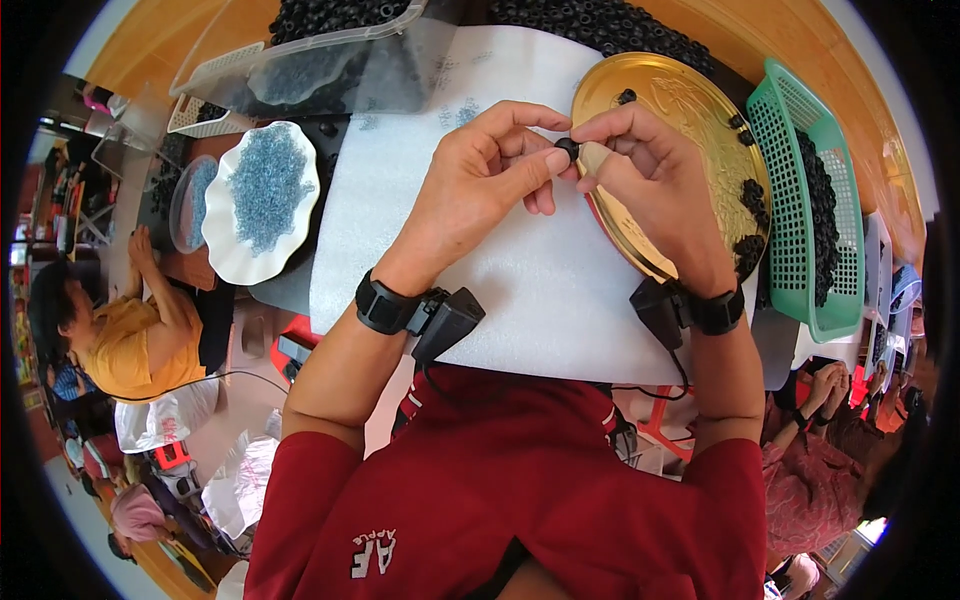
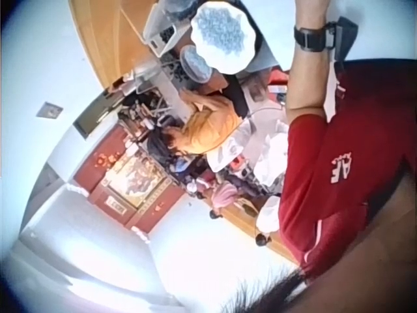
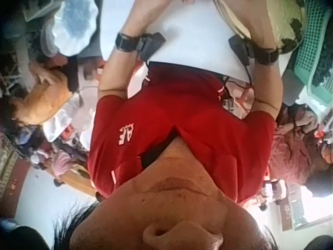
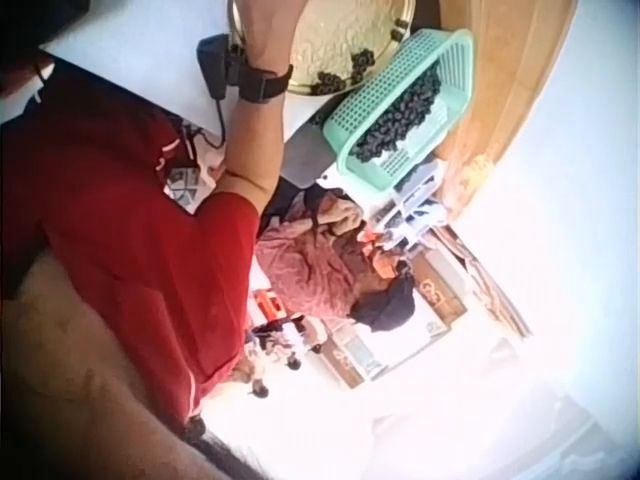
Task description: Manually inspecting small black manufactured components and sorting them into containers.
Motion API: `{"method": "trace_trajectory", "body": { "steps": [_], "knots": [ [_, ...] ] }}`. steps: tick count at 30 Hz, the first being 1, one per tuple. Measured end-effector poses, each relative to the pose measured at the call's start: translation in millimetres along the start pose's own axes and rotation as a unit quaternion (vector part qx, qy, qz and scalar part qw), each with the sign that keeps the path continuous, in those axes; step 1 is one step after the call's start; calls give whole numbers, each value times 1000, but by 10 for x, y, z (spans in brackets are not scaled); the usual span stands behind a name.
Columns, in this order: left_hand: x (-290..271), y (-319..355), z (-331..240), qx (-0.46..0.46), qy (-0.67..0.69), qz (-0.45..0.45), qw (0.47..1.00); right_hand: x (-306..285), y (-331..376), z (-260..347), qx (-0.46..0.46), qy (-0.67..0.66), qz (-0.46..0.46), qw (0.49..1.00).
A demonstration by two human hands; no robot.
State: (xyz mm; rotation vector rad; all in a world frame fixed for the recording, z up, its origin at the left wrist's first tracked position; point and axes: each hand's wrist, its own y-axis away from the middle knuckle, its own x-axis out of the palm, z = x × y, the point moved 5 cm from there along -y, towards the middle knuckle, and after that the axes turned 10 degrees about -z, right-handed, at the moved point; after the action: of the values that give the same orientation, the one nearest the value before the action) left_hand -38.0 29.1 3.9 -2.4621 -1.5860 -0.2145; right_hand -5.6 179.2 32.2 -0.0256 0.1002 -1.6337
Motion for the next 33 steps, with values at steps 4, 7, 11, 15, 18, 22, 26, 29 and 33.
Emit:
{"method": "trace_trajectory", "body": {
  "steps": [4,7,11,15,18,22,26,29,33],
  "knots": [
    [4,-5,-12,-2,6,6,1000,9,-9,-33,20,-13,-20,1000],
    [19,-3,4,9,-4,-4,1000,34,-14,-34,19,-14,-32,999],
    [8,9,2,26,-36,-15,999,32,-19,-56,15,-20,-31,999],
    [3,18,-16,22,-69,-20,997,-7,-35,-90,21,-43,-14,999],
    [7,18,-23,23,-66,-20,997,-44,-41,-103,48,-97,-3,994],
    [-1,13,-1,22,-68,-15,997,-87,-50,-103,57,-86,-4,995],
    [5,19,-1,17,-79,-17,997,-50,-33,-59,36,-30,0,999],
    [12,23,13,11,-80,-10,997,-53,-33,-74,32,-47,11,998],
    [11,23,31,17,-110,-12,994,-63,-25,-75,34,-7,10,999]
  ]
}}
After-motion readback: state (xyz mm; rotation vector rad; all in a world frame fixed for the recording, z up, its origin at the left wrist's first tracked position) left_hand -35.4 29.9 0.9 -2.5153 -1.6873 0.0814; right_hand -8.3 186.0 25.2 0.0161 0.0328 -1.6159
